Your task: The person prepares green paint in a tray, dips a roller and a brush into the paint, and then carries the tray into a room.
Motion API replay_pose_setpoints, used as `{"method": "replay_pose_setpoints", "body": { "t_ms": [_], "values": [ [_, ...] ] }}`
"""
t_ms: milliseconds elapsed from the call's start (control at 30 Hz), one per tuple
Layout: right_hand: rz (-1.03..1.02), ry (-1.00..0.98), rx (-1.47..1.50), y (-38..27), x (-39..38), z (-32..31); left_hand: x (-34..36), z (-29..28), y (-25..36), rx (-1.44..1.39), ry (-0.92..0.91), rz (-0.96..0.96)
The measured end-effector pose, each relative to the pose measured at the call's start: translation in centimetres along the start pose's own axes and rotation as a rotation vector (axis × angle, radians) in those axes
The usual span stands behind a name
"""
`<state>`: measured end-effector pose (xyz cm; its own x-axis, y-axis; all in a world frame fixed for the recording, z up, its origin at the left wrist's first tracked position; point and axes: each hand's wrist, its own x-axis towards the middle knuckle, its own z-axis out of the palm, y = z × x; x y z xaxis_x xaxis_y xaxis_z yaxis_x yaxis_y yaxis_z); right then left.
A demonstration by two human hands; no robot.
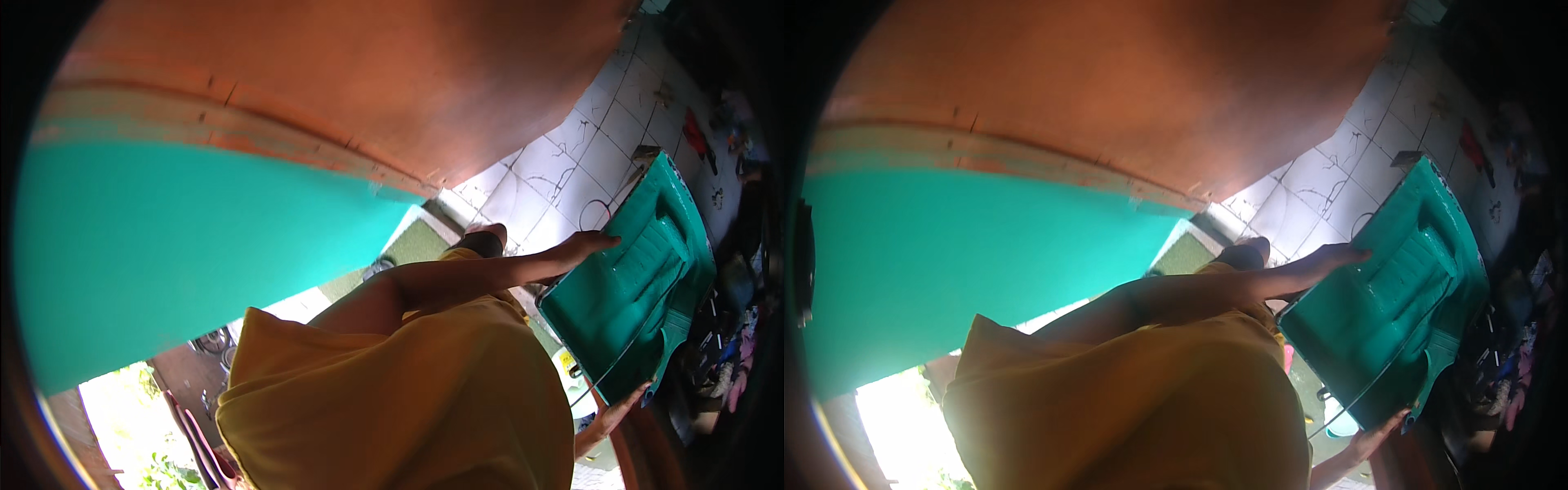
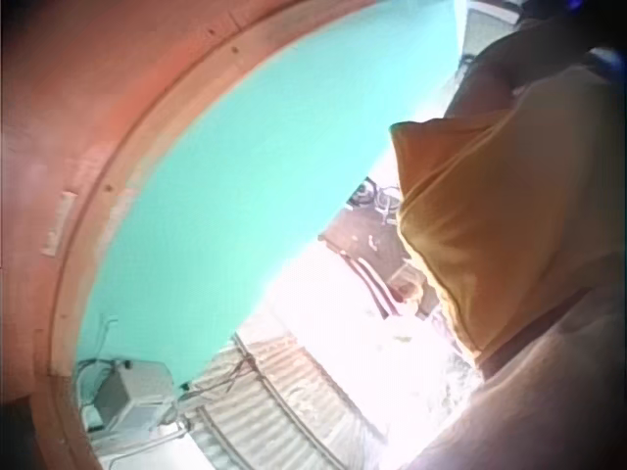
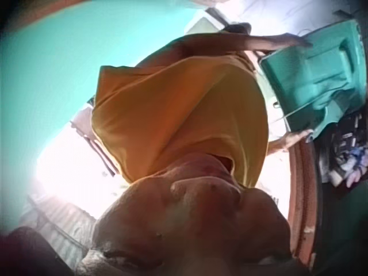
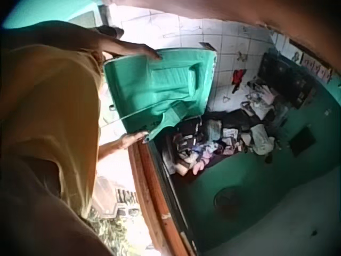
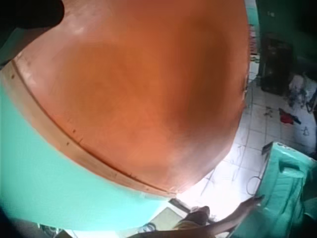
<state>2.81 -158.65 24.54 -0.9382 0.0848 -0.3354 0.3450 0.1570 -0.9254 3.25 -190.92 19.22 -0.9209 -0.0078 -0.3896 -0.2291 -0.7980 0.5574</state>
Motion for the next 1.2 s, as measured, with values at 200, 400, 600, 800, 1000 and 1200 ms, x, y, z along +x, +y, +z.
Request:
{"method": "replay_pose_setpoints", "body": {
  "t_ms": [200, 400, 600, 800, 1000, 1200],
  "values": [
    [0.002, 0.101, 0.007, 0.4, 10.3, 5.8, 15.2, -3.5, 2.1, 0.47, -0.222, 0.388],
    [0.03, 0.194, 0.005, -0.3, 24.1, 11.0, 32.7, -3.4, 6.5, 0.88, -0.285, 0.643],
    [0.028, 0.171, -0.012, -6.4, 39.1, 14.1, 47.4, -2.0, 12.1, 0.549, -0.258, 0.284],
    [-0.03, 0.078, -0.079, -14.5, 58.5, 17.0, 56.6, 5.1, 26.2, -0.211, -0.218, -0.291],
    [-0.038, -0.066, -0.187, -24.3, 78.3, 21.9, 69.5, 7.9, 33.6, 0.134, -0.142, 0.165],
    [-0.113, -0.216, -0.251, -30.4, 99.0, 30.4, 87.4, 3.9, 38.4, 0.814, 0.084, 0.635]
  ]
}}
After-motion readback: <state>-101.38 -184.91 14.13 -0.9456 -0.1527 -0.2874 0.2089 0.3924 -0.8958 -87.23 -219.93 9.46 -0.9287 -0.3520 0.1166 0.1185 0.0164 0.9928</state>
